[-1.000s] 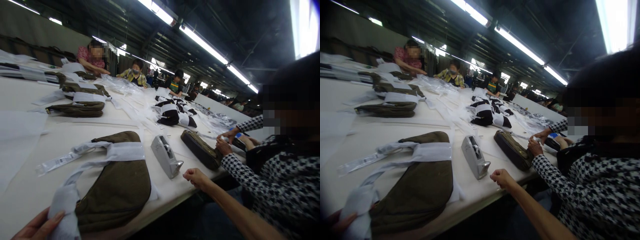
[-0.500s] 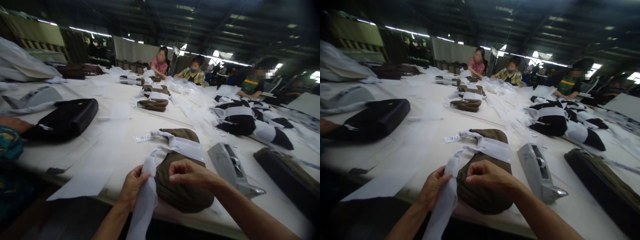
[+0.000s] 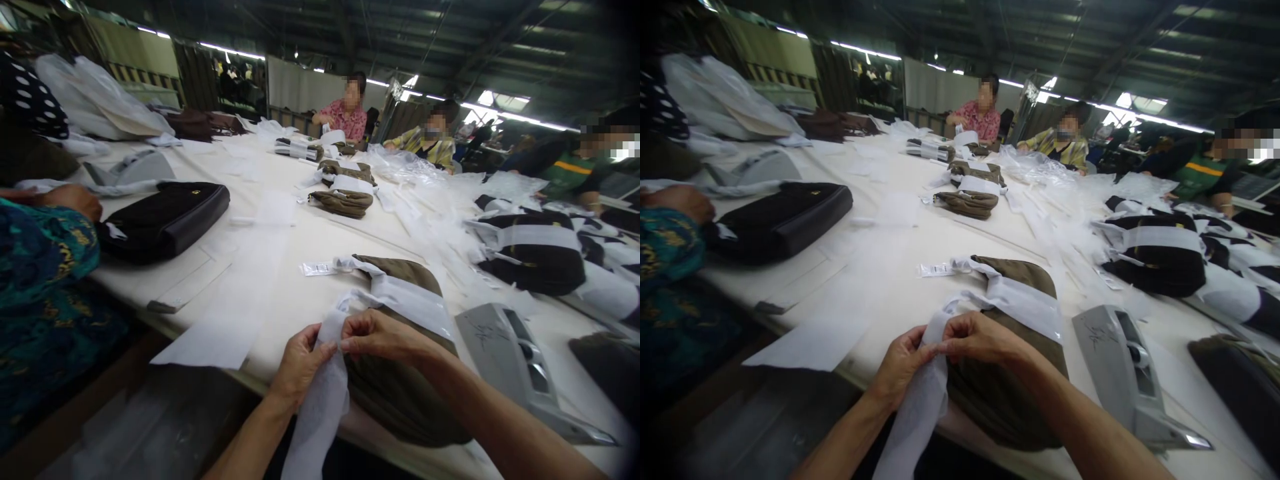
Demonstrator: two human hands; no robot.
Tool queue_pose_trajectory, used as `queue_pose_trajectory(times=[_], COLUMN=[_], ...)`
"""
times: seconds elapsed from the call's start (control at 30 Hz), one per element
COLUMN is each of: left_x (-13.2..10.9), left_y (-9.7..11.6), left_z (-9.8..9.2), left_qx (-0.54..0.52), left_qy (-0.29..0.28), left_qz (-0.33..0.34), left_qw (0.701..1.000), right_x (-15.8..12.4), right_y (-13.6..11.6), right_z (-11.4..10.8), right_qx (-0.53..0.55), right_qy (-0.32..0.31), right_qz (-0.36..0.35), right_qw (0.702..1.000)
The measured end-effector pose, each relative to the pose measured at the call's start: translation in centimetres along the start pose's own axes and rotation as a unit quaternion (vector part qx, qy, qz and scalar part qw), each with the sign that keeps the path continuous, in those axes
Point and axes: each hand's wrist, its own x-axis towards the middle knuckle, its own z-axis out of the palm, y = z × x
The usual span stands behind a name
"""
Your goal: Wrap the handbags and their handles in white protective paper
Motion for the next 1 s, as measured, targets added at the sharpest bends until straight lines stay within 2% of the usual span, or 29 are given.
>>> queue_pose_trajectory(times=[0.17, 0.43, 0.73, 0.87, 0.93, 1.0], left_x=[0.0, -0.1, -0.3, -0.3, -0.3, -0.3], left_y=[0.1, 0.0, 0.0, 0.0, 0.1, 0.2], left_z=[0.1, 0.0, -0.1, 0.3, 0.5, 0.8], left_qx=[0.003, 0.000, 0.054, 0.073, 0.067, 0.055], left_qy=[0.002, 0.006, -0.001, 0.025, 0.042, 0.057], left_qz=[0.005, 0.009, 0.023, 0.019, 0.012, 0.001], left_qw=[1.000, 1.000, 0.998, 0.997, 0.997, 0.997], right_x=[0.4, 0.8, 1.4, 1.5, 1.0, 0.2], right_y=[0.3, 0.3, 2.4, 2.6, 2.4, 2.0], right_z=[0.3, 1.2, 1.7, 2.1, 2.0, 1.5], right_qx=[-0.002, -0.035, -0.093, -0.090, -0.083, -0.062], right_qy=[0.026, 0.111, 0.197, 0.230, 0.228, 0.198], right_qz=[0.008, 0.041, 0.096, 0.091, 0.080, 0.072], right_qw=[1.000, 0.992, 0.971, 0.965, 0.967, 0.975])
